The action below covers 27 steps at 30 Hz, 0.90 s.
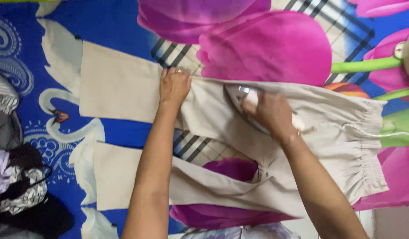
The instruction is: Ironing a pair of light-colored pants on a bed.
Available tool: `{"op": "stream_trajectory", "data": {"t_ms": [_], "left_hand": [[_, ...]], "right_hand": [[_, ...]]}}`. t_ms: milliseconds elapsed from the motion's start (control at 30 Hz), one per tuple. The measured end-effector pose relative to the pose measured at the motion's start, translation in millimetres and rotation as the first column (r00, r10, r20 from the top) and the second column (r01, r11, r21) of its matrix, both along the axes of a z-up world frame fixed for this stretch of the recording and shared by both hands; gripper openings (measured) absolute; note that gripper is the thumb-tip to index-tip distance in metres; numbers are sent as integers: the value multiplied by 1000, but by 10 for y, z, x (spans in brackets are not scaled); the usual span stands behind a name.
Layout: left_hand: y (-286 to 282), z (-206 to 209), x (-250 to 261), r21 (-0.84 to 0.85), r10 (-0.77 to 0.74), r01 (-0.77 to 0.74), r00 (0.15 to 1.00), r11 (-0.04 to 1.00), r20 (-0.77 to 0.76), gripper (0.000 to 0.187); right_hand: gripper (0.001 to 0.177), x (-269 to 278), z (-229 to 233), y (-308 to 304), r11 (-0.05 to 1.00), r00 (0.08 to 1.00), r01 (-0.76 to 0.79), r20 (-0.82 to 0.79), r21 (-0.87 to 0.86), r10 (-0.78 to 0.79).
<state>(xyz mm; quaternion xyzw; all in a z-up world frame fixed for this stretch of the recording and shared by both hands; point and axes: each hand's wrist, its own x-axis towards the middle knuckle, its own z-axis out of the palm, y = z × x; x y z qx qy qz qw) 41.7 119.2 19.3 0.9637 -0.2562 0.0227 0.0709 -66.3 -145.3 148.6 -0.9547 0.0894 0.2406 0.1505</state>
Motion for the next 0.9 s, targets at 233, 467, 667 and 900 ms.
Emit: {"op": "stream_trajectory", "data": {"t_ms": [233, 467, 667, 900], "left_hand": [[282, -165, 131, 119, -15, 31, 991, 992, -133, 31], [356, 22, 339, 191, -12, 36, 992, 981, -127, 43], [364, 200, 453, 319, 57, -19, 992, 948, -113, 49], [496, 127, 364, 384, 114, -34, 975, 923, -190, 56]], "right_hand": [[62, -714, -346, -136, 978, 971, -205, 119, -32, 208], [63, 210, -319, 194, 998, 957, -62, 284, 25, 52], [64, -267, -206, 162, 973, 975, -221, 54, 72, 217], [59, 150, -417, 369, 972, 939, -233, 270, 37, 215]]}}
